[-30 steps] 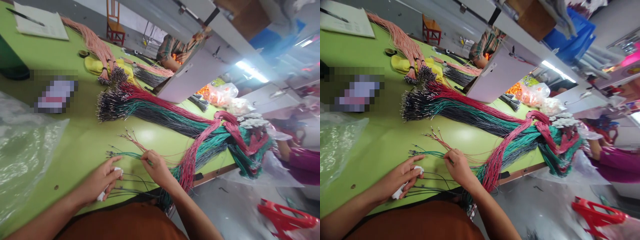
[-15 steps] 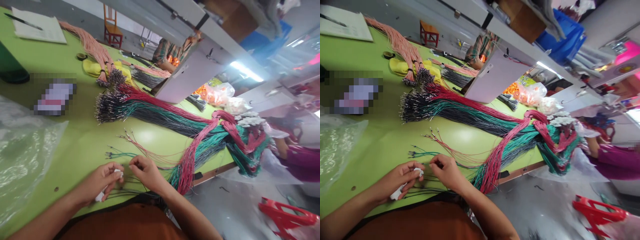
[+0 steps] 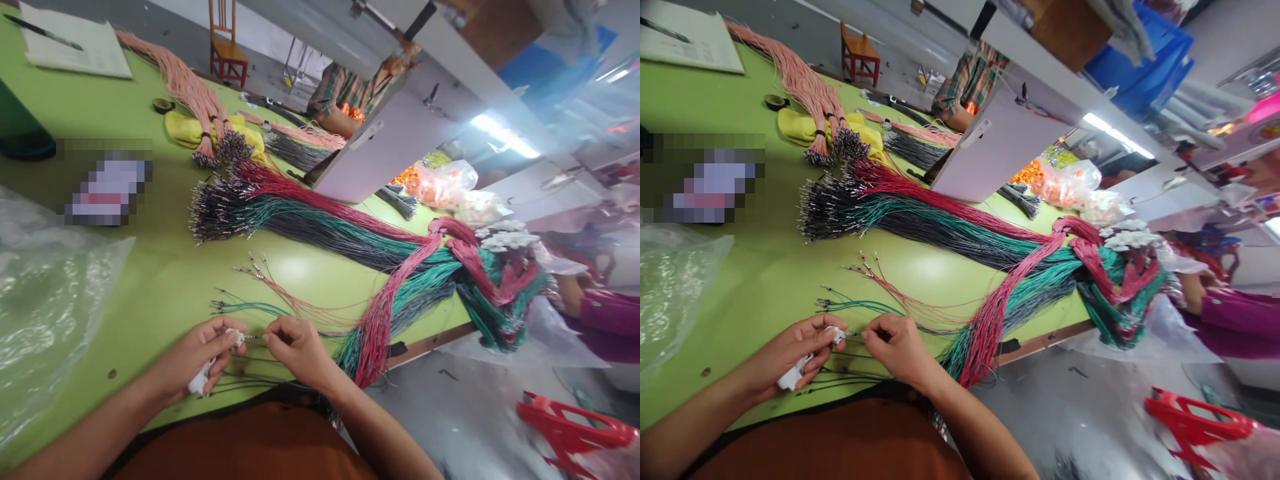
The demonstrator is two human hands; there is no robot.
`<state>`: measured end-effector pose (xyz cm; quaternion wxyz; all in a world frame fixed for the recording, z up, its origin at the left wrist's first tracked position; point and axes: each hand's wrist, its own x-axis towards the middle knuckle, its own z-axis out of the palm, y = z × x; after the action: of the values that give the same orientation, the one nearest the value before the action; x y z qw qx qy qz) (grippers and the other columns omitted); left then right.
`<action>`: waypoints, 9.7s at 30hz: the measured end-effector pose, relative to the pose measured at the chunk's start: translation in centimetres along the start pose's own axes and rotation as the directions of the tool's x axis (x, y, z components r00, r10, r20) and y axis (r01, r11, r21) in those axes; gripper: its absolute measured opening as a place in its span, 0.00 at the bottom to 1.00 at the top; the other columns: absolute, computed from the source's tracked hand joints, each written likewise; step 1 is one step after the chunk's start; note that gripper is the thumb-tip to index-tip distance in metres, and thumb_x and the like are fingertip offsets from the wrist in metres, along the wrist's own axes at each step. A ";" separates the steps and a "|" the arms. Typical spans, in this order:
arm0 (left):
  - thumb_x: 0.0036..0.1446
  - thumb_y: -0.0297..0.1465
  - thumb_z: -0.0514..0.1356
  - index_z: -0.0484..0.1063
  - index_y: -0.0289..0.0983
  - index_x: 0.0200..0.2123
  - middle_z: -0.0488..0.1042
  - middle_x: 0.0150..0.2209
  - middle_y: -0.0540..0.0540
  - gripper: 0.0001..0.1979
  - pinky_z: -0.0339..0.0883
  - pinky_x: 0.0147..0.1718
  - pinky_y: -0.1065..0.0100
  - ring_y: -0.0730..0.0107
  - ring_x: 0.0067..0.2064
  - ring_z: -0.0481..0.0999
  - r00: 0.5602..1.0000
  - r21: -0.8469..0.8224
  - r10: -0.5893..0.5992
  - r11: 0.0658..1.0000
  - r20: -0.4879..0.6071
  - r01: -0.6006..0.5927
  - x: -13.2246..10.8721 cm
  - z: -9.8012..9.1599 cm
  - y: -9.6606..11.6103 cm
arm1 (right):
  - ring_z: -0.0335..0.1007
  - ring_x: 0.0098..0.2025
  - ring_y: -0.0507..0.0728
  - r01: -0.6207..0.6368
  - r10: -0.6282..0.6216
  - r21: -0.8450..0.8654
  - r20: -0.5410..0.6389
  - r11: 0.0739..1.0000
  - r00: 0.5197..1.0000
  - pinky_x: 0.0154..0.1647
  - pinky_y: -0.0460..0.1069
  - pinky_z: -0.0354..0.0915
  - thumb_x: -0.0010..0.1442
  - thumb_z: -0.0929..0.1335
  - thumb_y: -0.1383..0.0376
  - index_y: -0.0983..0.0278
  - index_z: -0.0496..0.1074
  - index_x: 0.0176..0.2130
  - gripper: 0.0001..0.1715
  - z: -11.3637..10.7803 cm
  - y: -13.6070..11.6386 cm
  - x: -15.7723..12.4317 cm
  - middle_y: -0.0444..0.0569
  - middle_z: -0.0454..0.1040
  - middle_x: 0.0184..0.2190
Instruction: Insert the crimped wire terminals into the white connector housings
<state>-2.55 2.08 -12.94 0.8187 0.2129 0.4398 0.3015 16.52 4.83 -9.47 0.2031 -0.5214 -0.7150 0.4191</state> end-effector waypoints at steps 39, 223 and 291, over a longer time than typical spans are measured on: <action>0.55 0.41 0.58 0.64 0.38 0.40 0.59 0.13 0.63 0.15 0.55 0.11 0.78 0.82 0.11 0.54 0.995 0.177 0.057 0.982 0.085 -0.071 -0.1 -0.2 -0.7 | 0.49 0.16 0.45 -0.358 0.278 0.358 0.257 0.862 0.926 0.16 0.41 0.48 0.51 0.62 0.68 0.66 0.66 0.20 0.10 0.7 0.1 0.7 0.38 0.61 0.13; 0.51 0.42 0.62 0.66 0.35 0.45 0.66 0.23 0.55 0.22 0.54 0.16 0.75 0.78 0.20 0.63 0.997 -0.088 -0.001 0.996 -0.077 -0.006 -0.1 0.3 0.1 | 0.66 0.29 0.50 0.236 -0.250 -0.136 -0.099 0.962 0.963 0.33 0.45 0.60 0.56 0.63 0.72 0.64 0.68 0.28 0.08 0.7 0.1 -0.8 0.44 0.70 0.25; 0.52 0.41 0.61 0.70 0.34 0.38 0.68 0.26 0.53 0.16 0.55 0.15 0.76 0.80 0.20 0.63 1.000 -0.045 0.011 0.999 -0.011 -0.011 0.1 0.1 -0.1 | 0.66 0.27 0.51 0.291 -0.342 -0.310 -0.124 0.905 0.931 0.34 0.48 0.57 0.54 0.63 0.74 0.63 0.66 0.27 0.08 1.5 0.3 -0.5 0.43 0.72 0.23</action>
<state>-2.37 2.09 -12.98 0.8191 0.1953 0.4364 0.3170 15.76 3.82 -10.52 0.2530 -0.4565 -0.8228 0.2248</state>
